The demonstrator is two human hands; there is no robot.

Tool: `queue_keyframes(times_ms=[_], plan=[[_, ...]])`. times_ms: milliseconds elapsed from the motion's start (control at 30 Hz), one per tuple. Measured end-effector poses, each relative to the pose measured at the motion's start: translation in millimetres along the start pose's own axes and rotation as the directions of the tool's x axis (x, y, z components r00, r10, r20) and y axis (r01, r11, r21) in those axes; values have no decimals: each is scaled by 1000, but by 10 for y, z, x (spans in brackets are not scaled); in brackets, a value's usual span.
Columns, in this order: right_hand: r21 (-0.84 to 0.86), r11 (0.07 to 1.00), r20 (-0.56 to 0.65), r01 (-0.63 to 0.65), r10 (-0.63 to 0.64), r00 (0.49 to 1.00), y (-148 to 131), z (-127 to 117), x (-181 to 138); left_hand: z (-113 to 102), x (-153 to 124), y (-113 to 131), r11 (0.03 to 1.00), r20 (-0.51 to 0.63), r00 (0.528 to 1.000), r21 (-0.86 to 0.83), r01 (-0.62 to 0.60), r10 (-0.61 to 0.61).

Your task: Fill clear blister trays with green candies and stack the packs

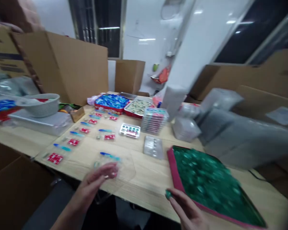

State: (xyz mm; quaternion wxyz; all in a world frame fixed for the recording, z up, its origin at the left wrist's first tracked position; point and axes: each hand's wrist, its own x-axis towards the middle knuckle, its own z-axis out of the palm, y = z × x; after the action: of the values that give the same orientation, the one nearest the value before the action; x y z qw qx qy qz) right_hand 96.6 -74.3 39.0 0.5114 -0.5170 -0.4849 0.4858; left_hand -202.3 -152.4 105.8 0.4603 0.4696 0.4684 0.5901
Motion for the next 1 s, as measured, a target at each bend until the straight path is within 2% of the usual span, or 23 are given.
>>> queue_keyframes(times_ms=[33,67,133,200,233,300,400,500,567,667,800,900,1000], plan=[[33,999,-17,-31,31,999,-10,-39,4,191,72,-86,979,96,995,205,-5,-15],[67,996,-40,-54,57,998,-18,-64,15,388,125,-197,910,188,981,411,-45,-37],[120,990,-82,-80,90,993,-25,-69,56,760,169,-476,685,363,927,699,-205,-93],[139,985,-69,-100,110,992,-16,-30,125,1052,147,-779,449,435,879,836,-314,-195],[139,985,-48,-106,113,992,-6,0,169,1154,121,-913,366,449,864,862,-351,-228],[145,982,6,-122,122,993,24,69,267,1268,65,-1107,274,441,860,887,-372,-258],[220,956,110,-195,175,978,87,165,406,1276,29,-1186,277,433,859,890,-361,-272],[301,912,198,-281,228,953,167,226,506,1208,69,-1133,295,451,847,881,-370,-283],[297,911,217,-285,226,950,229,241,557,1164,106,-1109,302,478,839,866,-400,-260],[203,957,218,-205,160,963,321,237,634,1118,137,-1122,325,517,829,838,-439,-215],[14,998,271,-59,53,961,397,242,724,1100,132,-1133,340,515,831,836,-431,-211],[-122,987,336,100,-54,940,411,289,751,1097,122,-1115,357,509,834,835,-418,-215],[-231,937,408,261,-150,901,401,353,746,1087,122,-1111,377,506,836,832,-408,-213]])
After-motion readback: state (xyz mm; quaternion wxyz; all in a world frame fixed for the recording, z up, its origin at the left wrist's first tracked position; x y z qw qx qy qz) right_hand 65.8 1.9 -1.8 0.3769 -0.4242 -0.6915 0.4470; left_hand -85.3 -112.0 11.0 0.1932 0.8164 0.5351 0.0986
